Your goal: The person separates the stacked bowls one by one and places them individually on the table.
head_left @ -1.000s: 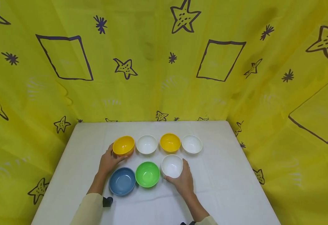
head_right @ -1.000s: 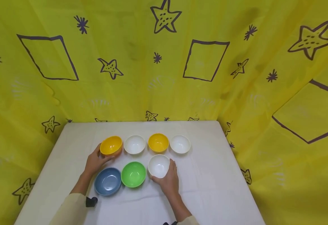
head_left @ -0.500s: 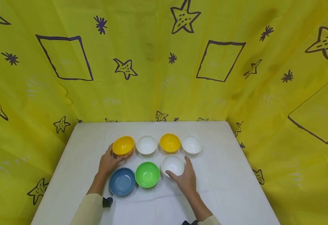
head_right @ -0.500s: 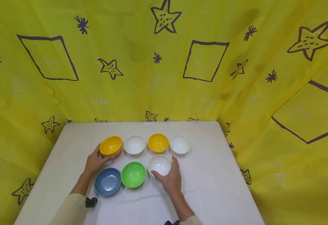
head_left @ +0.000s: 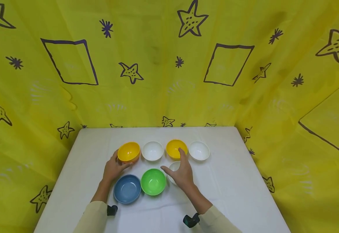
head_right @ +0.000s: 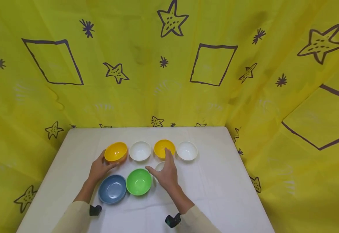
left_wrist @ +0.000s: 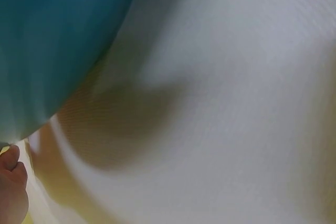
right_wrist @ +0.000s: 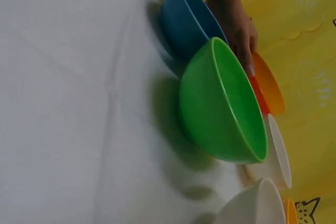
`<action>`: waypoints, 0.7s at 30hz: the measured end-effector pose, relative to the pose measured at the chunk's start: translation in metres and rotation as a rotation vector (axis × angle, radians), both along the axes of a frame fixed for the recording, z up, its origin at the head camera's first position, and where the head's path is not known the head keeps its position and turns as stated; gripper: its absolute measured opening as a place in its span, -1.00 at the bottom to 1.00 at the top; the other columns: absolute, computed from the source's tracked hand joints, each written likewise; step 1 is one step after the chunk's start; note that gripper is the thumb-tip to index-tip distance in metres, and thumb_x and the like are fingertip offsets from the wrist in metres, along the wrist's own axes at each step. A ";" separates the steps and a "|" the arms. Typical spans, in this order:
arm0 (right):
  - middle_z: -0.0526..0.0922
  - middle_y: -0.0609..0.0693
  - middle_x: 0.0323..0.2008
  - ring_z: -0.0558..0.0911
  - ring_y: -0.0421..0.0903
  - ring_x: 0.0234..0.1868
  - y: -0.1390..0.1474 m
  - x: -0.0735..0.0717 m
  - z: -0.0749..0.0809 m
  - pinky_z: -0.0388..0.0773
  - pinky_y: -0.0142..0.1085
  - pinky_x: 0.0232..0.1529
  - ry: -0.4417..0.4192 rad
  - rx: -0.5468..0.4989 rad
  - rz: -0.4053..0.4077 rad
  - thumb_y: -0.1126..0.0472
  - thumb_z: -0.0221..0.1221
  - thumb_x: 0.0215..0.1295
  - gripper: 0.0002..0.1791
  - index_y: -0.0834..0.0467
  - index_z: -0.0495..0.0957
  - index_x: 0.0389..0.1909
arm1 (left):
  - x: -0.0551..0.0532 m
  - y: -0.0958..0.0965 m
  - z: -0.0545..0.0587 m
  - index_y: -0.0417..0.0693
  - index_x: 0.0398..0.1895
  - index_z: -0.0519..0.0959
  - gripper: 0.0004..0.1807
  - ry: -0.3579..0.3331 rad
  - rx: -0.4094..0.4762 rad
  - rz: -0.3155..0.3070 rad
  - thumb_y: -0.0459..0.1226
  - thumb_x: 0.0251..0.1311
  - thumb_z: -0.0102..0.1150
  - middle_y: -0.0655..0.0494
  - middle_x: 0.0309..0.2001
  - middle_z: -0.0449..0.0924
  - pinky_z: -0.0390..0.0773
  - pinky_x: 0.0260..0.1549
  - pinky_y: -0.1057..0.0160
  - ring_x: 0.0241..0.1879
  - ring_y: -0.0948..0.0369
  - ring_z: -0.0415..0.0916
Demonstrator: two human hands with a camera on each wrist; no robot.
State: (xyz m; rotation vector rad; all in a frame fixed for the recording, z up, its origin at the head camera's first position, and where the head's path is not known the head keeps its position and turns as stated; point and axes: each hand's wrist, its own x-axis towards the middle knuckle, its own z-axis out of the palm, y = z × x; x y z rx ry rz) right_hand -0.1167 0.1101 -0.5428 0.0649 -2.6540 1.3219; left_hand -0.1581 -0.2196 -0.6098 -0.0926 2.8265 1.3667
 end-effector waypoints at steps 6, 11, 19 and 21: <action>0.19 0.26 0.59 0.26 0.25 0.55 -0.021 -0.025 0.013 0.27 0.18 0.47 -0.036 0.008 0.096 -0.21 0.57 0.03 0.28 0.23 0.11 0.63 | -0.001 0.001 -0.001 -0.12 0.64 0.13 0.16 0.008 -0.013 0.008 0.09 0.10 0.59 -0.30 0.55 0.24 0.16 0.44 -0.34 0.51 -0.31 0.17; 0.22 0.18 0.60 0.29 0.20 0.55 -0.045 -0.048 0.021 0.29 0.18 0.46 -0.076 -0.011 0.144 -0.29 0.54 0.05 0.28 0.18 0.11 0.64 | 0.000 0.002 0.001 -0.13 0.64 0.14 0.15 0.020 -0.011 0.006 0.07 0.11 0.59 -0.30 0.55 0.24 0.15 0.44 -0.36 0.51 -0.32 0.16; 0.12 0.19 0.63 0.18 0.24 0.59 -0.088 -0.076 0.027 0.25 0.23 0.47 -0.107 0.104 0.267 -0.40 0.49 0.05 0.36 0.18 0.02 0.68 | 0.003 0.002 0.004 -0.14 0.65 0.10 0.15 -0.003 -0.021 -0.004 0.08 0.16 0.55 -0.31 0.55 0.23 0.14 0.45 -0.34 0.51 -0.31 0.17; 0.13 0.20 0.63 0.17 0.23 0.60 -0.100 -0.083 0.027 0.26 0.19 0.48 -0.102 0.157 0.301 -0.41 0.47 0.06 0.37 0.21 0.01 0.67 | 0.002 0.002 0.005 -0.15 0.65 0.10 0.13 0.006 -0.031 -0.007 0.08 0.18 0.54 -0.32 0.54 0.24 0.14 0.45 -0.35 0.50 -0.32 0.18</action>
